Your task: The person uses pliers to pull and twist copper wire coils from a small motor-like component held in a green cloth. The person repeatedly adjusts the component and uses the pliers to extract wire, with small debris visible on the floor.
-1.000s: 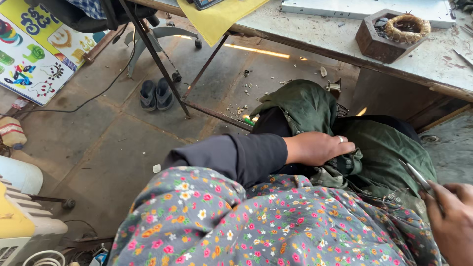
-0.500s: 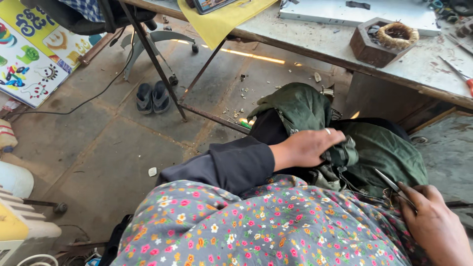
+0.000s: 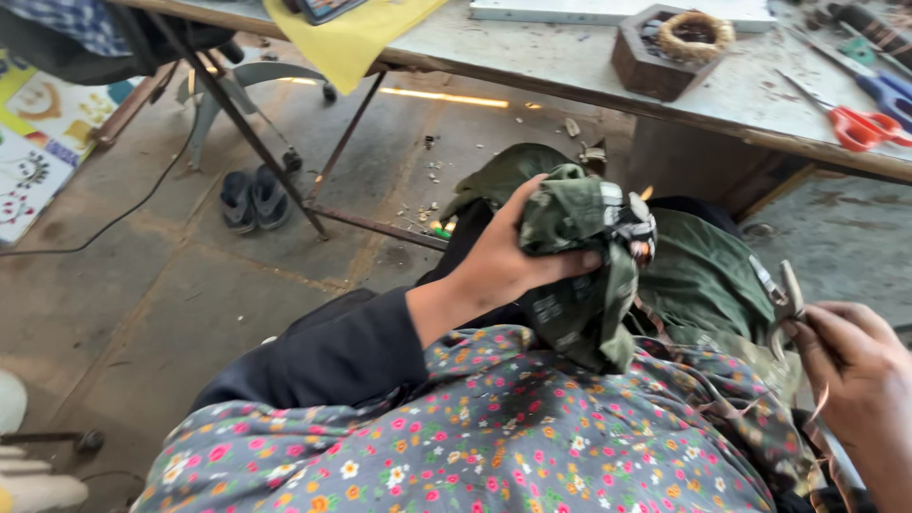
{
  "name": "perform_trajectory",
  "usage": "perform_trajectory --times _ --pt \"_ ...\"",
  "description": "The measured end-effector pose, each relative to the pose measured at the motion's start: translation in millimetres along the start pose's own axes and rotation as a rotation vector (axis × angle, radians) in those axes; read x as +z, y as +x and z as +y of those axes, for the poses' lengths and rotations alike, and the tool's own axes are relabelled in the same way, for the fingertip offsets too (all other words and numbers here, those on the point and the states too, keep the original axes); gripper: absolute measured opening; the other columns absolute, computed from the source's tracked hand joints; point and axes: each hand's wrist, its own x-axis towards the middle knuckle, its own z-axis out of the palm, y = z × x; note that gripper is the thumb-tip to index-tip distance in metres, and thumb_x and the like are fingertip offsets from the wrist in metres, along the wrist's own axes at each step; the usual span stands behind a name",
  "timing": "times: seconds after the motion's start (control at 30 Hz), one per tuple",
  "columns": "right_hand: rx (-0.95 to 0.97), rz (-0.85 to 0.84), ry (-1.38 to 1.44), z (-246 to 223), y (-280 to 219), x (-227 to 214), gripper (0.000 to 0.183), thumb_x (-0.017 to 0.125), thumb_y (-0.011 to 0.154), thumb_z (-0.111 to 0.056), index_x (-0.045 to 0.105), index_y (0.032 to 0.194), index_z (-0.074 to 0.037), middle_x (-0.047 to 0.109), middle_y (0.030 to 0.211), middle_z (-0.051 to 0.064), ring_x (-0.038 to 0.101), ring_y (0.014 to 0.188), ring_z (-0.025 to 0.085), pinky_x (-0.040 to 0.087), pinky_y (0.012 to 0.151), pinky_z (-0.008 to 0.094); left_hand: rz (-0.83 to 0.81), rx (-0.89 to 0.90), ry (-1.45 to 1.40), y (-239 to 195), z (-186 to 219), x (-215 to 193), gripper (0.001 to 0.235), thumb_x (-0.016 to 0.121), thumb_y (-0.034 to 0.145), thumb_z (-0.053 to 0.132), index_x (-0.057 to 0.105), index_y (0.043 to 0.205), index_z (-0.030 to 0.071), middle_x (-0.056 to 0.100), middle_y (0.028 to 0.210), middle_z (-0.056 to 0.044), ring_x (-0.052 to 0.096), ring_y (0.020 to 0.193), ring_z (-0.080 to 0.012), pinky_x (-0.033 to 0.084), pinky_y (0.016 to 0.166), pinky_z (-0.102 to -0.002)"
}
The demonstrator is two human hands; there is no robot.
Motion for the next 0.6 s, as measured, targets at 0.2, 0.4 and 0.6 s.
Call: perform_trajectory --times 0.2,0.4,0.6 --pt "0.019 -0.077 0.200 -61.0 -3.9 -32.3 0.028 0.065 0.100 -0.006 0.072 0.127 -0.002 0.074 0.095 0.010 0.071 0.074 0.014 0.057 0.069 0.026 -0.106 -0.171 -0.127 -14.0 29.6 6.1 0.078 0.084 0.086 0.003 0.043 0.153 0.006 0.064 0.134 -0.002 0.059 0.126 -0.0131 0.048 0.113 -0.035" --pt "-0.321 -0.063 -0.061 -130.1 -8.8 -56.0 0.040 0.070 0.088 -0.011 0.070 0.128 -0.011 0.075 0.106 0.008 0.074 0.084 0.020 0.057 0.073 0.031 -0.112 -0.308 -0.435 -27.7 39.1 6.5 0.059 0.077 0.091 0.003 0.052 0.144 0.004 0.066 0.128 -0.006 0.063 0.119 -0.0178 0.051 0.107 -0.039" --pt "-0.438 0.002 -0.236 -151.0 2.0 -47.3 0.047 0.074 0.086 -0.018 0.069 0.132 -0.014 0.076 0.110 0.007 0.071 0.076 0.026 0.055 0.067 0.037 -0.128 -0.510 -0.684 -34.4 41.8 5.5 0.045 0.074 0.095 0.012 0.056 0.135 -0.002 0.070 0.119 -0.014 0.071 0.108 -0.0239 0.058 0.098 -0.042"
